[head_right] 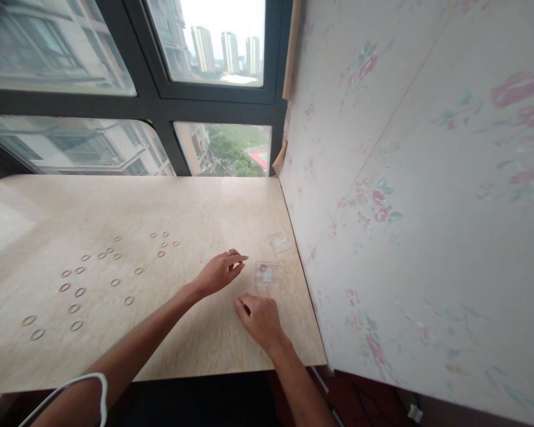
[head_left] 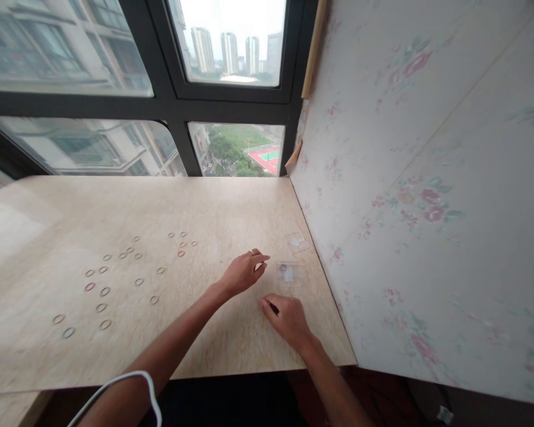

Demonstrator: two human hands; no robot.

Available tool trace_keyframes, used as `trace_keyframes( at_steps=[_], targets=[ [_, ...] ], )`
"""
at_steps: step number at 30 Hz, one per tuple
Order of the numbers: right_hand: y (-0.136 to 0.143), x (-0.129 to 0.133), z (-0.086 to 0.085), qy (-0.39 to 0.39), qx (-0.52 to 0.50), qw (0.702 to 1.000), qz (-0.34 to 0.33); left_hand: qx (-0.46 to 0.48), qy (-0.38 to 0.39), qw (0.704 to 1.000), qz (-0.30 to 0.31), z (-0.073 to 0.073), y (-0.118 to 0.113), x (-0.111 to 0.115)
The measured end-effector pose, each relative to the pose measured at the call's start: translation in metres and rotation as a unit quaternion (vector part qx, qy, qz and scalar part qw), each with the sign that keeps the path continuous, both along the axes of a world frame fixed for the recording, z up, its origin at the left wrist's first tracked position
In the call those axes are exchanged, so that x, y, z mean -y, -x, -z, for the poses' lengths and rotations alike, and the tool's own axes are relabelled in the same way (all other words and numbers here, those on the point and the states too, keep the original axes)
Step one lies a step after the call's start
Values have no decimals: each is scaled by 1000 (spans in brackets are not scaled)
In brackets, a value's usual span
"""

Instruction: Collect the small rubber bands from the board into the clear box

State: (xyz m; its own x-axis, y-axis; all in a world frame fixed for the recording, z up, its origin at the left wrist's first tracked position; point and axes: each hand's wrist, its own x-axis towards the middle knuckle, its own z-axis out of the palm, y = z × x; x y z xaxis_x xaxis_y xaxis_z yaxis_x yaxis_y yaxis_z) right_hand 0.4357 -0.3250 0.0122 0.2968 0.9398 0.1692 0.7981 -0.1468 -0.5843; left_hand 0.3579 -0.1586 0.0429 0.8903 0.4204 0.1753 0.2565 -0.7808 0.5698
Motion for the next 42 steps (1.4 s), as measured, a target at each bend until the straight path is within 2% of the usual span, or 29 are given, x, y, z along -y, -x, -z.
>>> trace_keyframes(
  at_steps=[4, 7, 12, 14, 16, 20, 25, 28, 30, 32, 34, 37, 42],
  targets=[
    [0, 1, 1, -4, -20, 1000, -3, 38, 49, 996, -65, 14, 40, 0],
    [0, 1, 1, -11, -27, 1000, -4, 55, 45, 992, -104, 26, 78, 3],
    [1, 3, 3, -17, -35, 999, -2, 61, -53, 984, -157, 35, 142, 8],
    [0, 2, 3, -11, -48, 999, -1, 61, -90, 977, -186, 38, 161, 9],
    [-1, -2, 2, 10, -102, 995, 10, 66, -109, 973, -193, 42, 173, 10],
    [13, -29, -12, 38, -217, 976, -1, 52, -128, 970, -198, 45, 174, 14],
    [56, -97, -34, 5, -202, 975, -89, 37, -148, 969, -195, 41, 171, 19],
    [78, -148, -41, 26, -115, 982, -145, 55, -132, 971, -190, 41, 176, 20],
    [87, -182, -41, 65, 0, 985, -161, 68, -118, 973, -188, 42, 178, 20],
    [93, -210, -40, 105, 146, 970, -166, 80, -102, 973, -188, 44, 180, 20],
    [98, -231, -37, 125, 216, 954, -170, 90, -90, 974, -188, 44, 182, 20],
    [105, -248, -33, 137, 261, 938, -182, 97, -75, 974, -188, 45, 183, 20],
    [112, -255, -30, 153, 334, 904, -217, 97, -51, 977, -184, 43, 184, 19]
  ],
)
